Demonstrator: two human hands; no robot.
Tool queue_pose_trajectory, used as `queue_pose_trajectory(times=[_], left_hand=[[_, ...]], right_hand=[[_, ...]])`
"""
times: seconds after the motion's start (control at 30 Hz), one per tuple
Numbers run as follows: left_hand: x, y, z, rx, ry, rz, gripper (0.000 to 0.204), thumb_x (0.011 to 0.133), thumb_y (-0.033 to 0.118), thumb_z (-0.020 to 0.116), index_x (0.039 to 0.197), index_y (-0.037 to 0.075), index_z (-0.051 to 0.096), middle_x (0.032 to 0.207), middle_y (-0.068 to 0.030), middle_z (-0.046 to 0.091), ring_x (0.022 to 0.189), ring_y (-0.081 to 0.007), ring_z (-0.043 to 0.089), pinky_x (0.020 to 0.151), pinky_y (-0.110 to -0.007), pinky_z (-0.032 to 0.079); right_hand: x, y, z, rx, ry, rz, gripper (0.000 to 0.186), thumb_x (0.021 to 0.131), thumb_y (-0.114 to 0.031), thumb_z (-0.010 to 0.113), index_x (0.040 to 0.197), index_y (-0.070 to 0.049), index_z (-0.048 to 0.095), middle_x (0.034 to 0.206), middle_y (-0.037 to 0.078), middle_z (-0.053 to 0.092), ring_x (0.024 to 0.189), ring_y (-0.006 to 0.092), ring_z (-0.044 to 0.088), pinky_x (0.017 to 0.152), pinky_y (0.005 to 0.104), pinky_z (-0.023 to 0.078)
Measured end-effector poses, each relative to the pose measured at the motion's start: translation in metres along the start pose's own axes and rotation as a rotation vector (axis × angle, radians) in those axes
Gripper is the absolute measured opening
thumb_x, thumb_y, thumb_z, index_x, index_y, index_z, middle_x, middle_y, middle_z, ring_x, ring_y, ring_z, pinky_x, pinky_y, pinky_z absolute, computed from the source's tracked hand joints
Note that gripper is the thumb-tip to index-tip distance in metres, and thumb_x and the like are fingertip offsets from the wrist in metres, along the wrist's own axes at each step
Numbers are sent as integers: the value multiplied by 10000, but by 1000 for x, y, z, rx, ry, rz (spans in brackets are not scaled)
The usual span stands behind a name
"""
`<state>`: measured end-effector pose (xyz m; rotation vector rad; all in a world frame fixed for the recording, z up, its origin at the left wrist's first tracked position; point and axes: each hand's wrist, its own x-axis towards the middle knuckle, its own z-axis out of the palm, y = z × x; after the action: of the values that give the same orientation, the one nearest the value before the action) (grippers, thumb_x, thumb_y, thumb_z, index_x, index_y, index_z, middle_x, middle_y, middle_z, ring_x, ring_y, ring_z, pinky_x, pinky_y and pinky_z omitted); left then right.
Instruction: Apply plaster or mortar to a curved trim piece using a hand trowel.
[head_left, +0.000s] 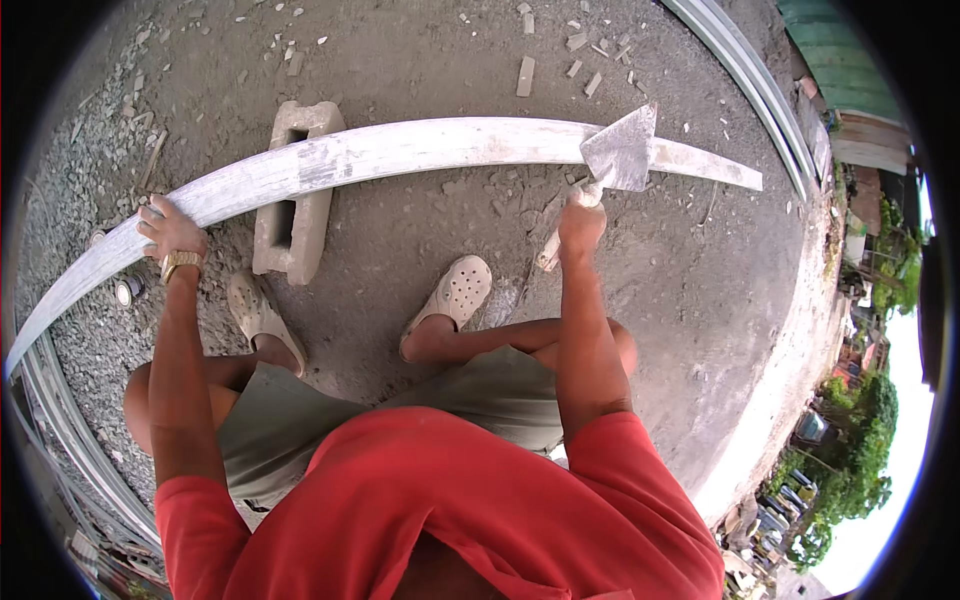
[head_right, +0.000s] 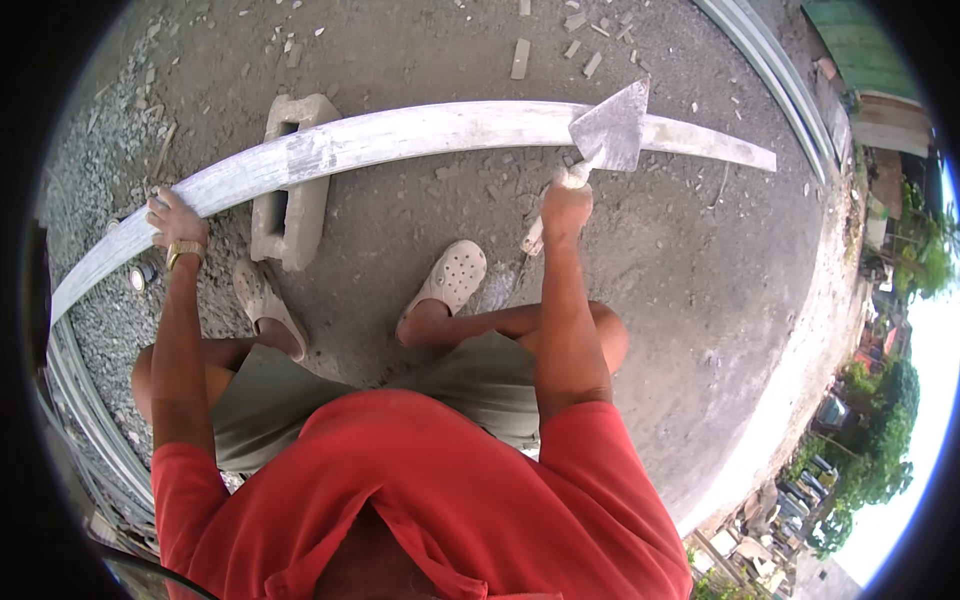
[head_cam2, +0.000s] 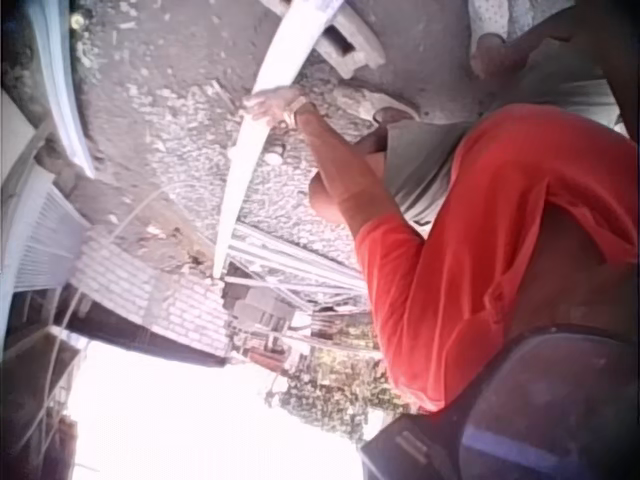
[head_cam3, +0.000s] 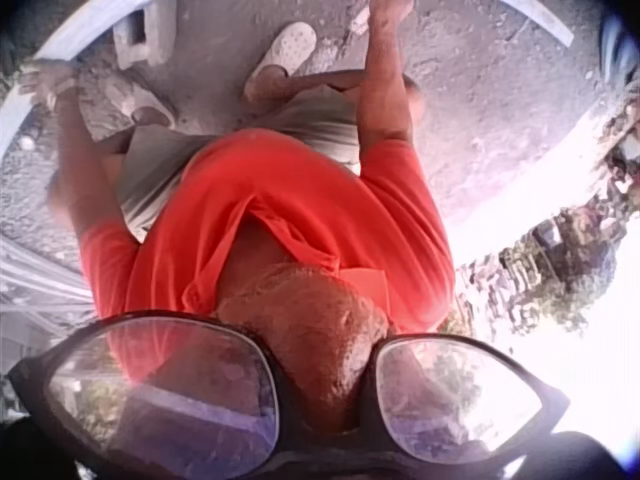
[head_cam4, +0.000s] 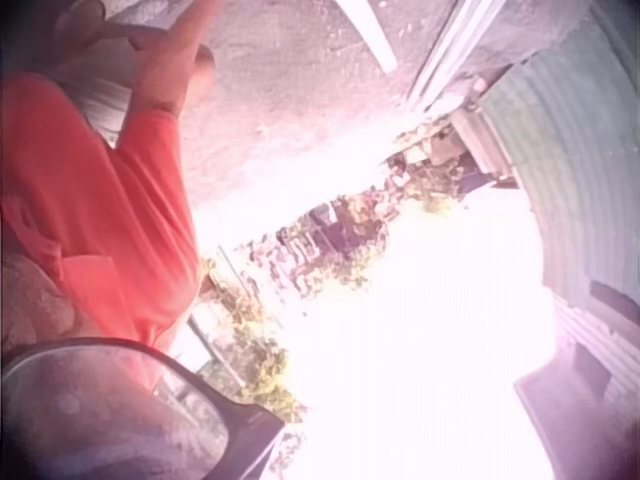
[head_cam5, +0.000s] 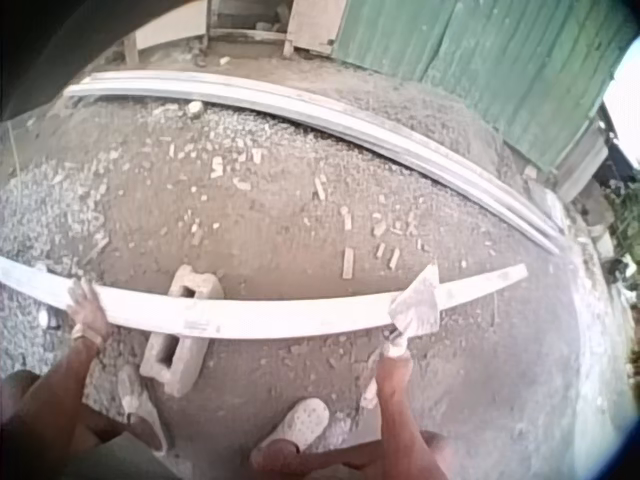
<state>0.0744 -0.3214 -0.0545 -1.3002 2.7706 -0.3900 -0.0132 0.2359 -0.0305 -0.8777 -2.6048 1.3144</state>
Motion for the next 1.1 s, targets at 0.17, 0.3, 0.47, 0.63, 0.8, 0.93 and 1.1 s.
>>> queue_pose_trajectory(times=[0.17, 0.3, 0.47, 0.63, 0.8, 0.93, 1.1], left_hand=[[3, -1, 1, 67, -35, -6, 713, 854, 81, 514, 1459, 114, 137, 1509, -228, 120, 1379, -436, 161, 1032, -647, 219], [0, 1, -5, 24, -62, -13, 730, 849, 82, 522, 1463, 119, 129, 1513, -228, 108, 1378, -439, 162, 1033, -650, 210], [-2, 1, -5, 47, -45, 8, 688, 873, 122, 487, 1462, 112, 133, 1512, -229, 111, 1378, -446, 149, 1031, -661, 200], [-2, -1, -12, 49, -47, 1, 668, 885, 146, 474, 1461, 112, 137, 1509, -227, 118, 1376, -445, 154, 1027, -663, 211], [-4, 4, -15, 51, -93, -10, 771, 832, 136, 573, 1462, 121, 128, 1511, -225, 115, 1377, -436, 160, 1029, -654, 215], [-1, 2, -7, 53, -40, -7, 771, 831, 138, 575, 1463, 128, 133, 1510, -224, 121, 1374, -434, 169, 1023, -657, 215], [0, 0, -1, 28, -16, -7, 747, 838, 128, 564, 1458, 130, 147, 1507, -224, 129, 1372, -434, 174, 1017, -657, 225]], right_hand=[[-56, -2, 25, -204, -213, -132, 366, 816, -298, 661, 952, 33, 582, 850, 239, 644, 858, 415, 621, 770, 449, 473], [-16, 35, 11, -230, 69, -333, 345, 852, -292, 635, 918, 45, 598, 778, 201, 649, 740, 355, 640, 680, 413, 484], [35, 42, -3, 257, 97, 227, 315, 859, -246, 627, 910, 63, 588, 748, 169, 655, 706, 290, 628, 680, 398, 476], [-102, 23, 71, 248, -299, 101, 330, 859, -264, 632, 929, 49, 552, 803, 202, 640, 734, 348, 621, 686, 423, 476], [-113, 10, 76, -114, -262, -232, 369, 833, -323, 648, 921, 27, 571, 832, 230, 639, 810, 396, 622, 730, 443, 473], [5, 4, 21, -45, -28, -90, 385, 840, -326, 635, 920, 47, 585, 791, 194, 650, 742, 340, 646, 680, 421, 486], [53, 5, 9, 93, -18, 113, 402, 853, -329, 608, 926, 66, 613, 810, 192, 663, 716, 317, 656, 657, 402, 501]])
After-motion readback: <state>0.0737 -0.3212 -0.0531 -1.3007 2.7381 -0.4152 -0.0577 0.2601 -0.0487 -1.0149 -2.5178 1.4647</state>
